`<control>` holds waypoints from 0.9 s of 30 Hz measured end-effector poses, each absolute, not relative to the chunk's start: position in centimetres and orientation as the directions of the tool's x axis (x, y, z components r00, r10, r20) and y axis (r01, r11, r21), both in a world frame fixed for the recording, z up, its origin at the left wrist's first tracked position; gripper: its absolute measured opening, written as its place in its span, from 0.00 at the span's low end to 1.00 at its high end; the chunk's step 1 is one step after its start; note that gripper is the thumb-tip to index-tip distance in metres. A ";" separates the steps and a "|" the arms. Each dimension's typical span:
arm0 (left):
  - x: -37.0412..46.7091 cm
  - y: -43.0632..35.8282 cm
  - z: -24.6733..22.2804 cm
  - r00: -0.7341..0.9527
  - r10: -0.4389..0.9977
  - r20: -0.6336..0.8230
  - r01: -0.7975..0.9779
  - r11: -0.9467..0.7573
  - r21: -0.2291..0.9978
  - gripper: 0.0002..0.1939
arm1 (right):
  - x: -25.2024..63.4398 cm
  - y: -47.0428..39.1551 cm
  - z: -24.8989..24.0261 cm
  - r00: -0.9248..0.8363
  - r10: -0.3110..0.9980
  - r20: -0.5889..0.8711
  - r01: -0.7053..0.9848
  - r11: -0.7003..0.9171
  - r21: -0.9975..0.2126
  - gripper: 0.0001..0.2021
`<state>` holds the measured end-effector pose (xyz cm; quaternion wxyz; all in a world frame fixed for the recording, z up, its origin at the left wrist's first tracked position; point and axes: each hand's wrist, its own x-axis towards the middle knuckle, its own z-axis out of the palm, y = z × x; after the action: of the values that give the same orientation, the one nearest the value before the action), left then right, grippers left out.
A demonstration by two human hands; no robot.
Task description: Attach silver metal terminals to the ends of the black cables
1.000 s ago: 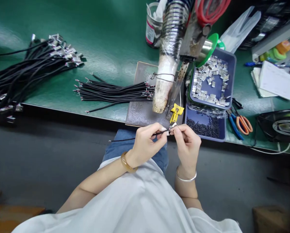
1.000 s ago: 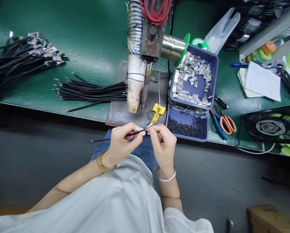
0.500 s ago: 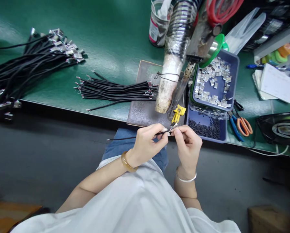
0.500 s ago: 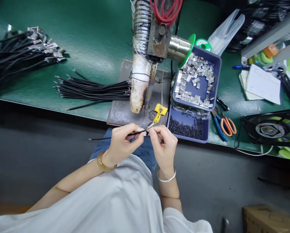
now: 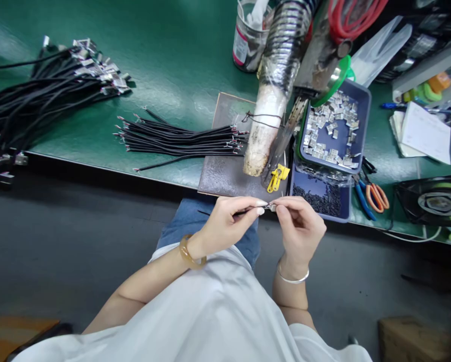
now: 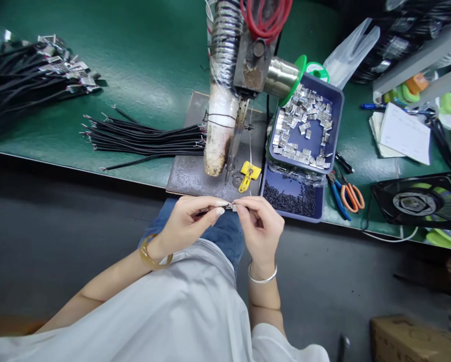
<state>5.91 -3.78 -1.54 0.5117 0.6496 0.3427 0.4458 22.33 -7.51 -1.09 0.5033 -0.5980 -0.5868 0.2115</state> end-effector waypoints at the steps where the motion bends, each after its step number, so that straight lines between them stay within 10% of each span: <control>1: 5.9 -3.7 -1.5 0.376 0.914 0.154 -0.050 -0.146 0.988 0.07 | 22.3 -7.6 -1.1 0.202 0.890 0.408 0.557 0.237 -0.796 0.04; 9: 5.9 -2.4 -1.0 0.287 0.958 0.003 -0.035 0.007 0.999 0.08 | 21.8 -8.4 -0.1 0.464 0.819 0.337 0.331 0.193 -0.924 0.07; 13: 6.1 -2.0 -1.0 0.250 0.968 -0.003 -0.055 0.017 0.998 0.07 | 21.3 -8.2 -0.5 0.372 0.833 0.410 0.539 0.166 -0.826 0.01; 27: 6.9 -1.5 -1.6 0.126 0.940 0.318 0.215 -0.339 0.916 0.06 | 21.1 -6.0 -1.5 0.185 0.861 0.474 0.569 0.300 -0.766 0.06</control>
<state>6.90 -1.54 -1.61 0.3684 0.6538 0.4414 0.4918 21.14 -6.03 -1.52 0.5124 -0.5744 -0.6223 0.1422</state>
